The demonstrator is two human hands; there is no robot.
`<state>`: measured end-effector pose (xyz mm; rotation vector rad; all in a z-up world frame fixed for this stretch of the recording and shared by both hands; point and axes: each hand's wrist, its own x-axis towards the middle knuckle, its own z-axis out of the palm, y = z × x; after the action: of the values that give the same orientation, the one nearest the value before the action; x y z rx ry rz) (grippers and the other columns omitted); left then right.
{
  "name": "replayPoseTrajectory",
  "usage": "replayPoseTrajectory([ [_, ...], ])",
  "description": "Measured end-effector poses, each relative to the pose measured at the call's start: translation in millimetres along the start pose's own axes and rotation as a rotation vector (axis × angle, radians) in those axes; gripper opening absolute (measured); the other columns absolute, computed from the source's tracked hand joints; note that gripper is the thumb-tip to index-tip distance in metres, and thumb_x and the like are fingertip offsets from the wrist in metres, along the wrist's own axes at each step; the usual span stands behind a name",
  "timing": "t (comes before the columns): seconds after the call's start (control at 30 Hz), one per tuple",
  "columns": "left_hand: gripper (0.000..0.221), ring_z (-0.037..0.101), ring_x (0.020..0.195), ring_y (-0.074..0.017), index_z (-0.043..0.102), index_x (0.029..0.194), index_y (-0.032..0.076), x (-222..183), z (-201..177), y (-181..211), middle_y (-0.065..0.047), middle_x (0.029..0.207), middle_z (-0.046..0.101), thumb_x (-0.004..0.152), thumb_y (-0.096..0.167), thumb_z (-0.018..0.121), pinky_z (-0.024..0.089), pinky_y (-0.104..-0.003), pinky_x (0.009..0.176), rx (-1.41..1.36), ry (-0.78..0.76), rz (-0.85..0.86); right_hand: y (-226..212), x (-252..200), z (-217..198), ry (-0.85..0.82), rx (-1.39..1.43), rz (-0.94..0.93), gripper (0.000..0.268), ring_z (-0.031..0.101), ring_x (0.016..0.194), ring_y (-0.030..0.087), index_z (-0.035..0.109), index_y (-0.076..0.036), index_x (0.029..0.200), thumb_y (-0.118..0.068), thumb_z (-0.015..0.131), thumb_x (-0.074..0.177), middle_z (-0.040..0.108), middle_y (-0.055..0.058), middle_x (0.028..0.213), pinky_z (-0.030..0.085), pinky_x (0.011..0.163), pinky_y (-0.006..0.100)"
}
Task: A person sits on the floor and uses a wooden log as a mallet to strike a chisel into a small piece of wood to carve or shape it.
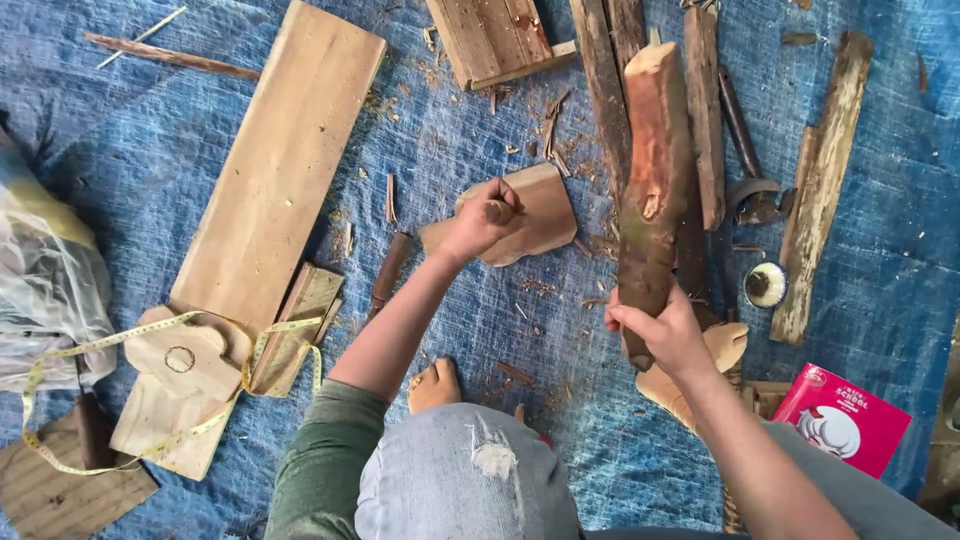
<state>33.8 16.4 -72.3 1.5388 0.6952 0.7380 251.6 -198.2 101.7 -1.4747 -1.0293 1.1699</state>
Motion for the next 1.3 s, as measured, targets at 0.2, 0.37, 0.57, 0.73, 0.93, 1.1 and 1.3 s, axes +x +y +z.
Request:
replayPoseTrajectory([
  [0.2,0.024,0.073,0.088,-0.0205,0.064,0.089,0.015,-7,13,11,-0.002,0.087,0.074,0.083,0.022,0.086,0.054,-0.035,0.086,-0.065,0.168,-0.016,-3,-6,13,0.093,-0.351,0.145,0.066,0.069,0.094,0.026,0.062,-0.008,0.135,-0.006,0.084,0.073,0.072,0.018,0.096,0.052,0.086,0.047],
  [0.37,0.022,0.071,0.083,-0.018,0.065,0.087,0.018,-3,16,0,0.001,0.081,0.071,0.081,0.02,0.086,0.054,-0.031,0.083,-0.044,0.2,0.011,-36,-1,27,0.098,-0.573,0.134,0.067,0.07,0.107,0.039,0.065,-0.015,0.137,-0.023,0.087,0.074,0.073,0.02,0.107,0.052,0.09,0.05],
  [0.57,0.018,0.07,0.082,-0.0204,0.067,0.088,0.016,8,32,-55,-0.002,0.081,0.071,0.081,0.019,0.084,0.053,-0.034,0.083,-0.013,0.178,0.074,-43,-2,-2,0.153,-0.712,-0.385,0.072,0.073,0.089,0.038,0.062,-0.001,0.128,-0.028,0.092,0.068,0.073,0.02,0.094,0.057,0.077,0.042],
  [0.73,0.021,0.069,0.093,-0.0142,0.076,0.097,0.014,19,36,-152,-0.002,0.093,0.073,0.086,0.032,0.079,0.05,-0.031,0.093,0.142,0.063,0.279,-10,23,-25,-0.111,-1.18,-0.434,0.074,0.075,0.089,0.033,0.06,-0.011,0.131,-0.035,0.086,0.067,0.072,0.013,0.101,0.06,0.074,0.042],
  [0.93,0.022,0.069,0.093,-0.0164,0.076,0.096,0.014,10,57,-146,-0.003,0.093,0.073,0.085,0.033,0.08,0.051,-0.032,0.093,0.171,0.076,0.277,-80,15,-11,-0.092,-1.282,-0.267,0.067,0.075,0.093,0.035,0.064,-0.013,0.129,-0.042,0.083,0.072,0.077,0.015,0.102,0.059,0.078,0.043],
  [1.1,0.023,0.069,0.093,-0.0192,0.075,0.096,0.014,12,49,-142,-0.004,0.093,0.073,0.084,0.033,0.081,0.052,-0.034,0.092,0.183,0.084,0.305,-81,20,-22,0.065,-0.976,-0.487,0.076,0.074,0.085,0.027,0.064,-0.016,0.131,-0.03,0.086,0.06,0.074,0.003,0.096,0.058,0.08,0.034],
  [1.3,0.025,0.07,0.093,-0.0219,0.074,0.096,0.014,23,56,-136,-0.006,0.093,0.072,0.083,0.034,0.081,0.053,-0.035,0.091,0.198,0.098,0.314,-48,51,-24,-0.202,-1.406,-0.418,0.068,0.073,0.083,0.045,0.057,-0.003,0.129,-0.038,0.079,0.075,0.071,0.025,0.1,0.058,0.068,0.053],
])
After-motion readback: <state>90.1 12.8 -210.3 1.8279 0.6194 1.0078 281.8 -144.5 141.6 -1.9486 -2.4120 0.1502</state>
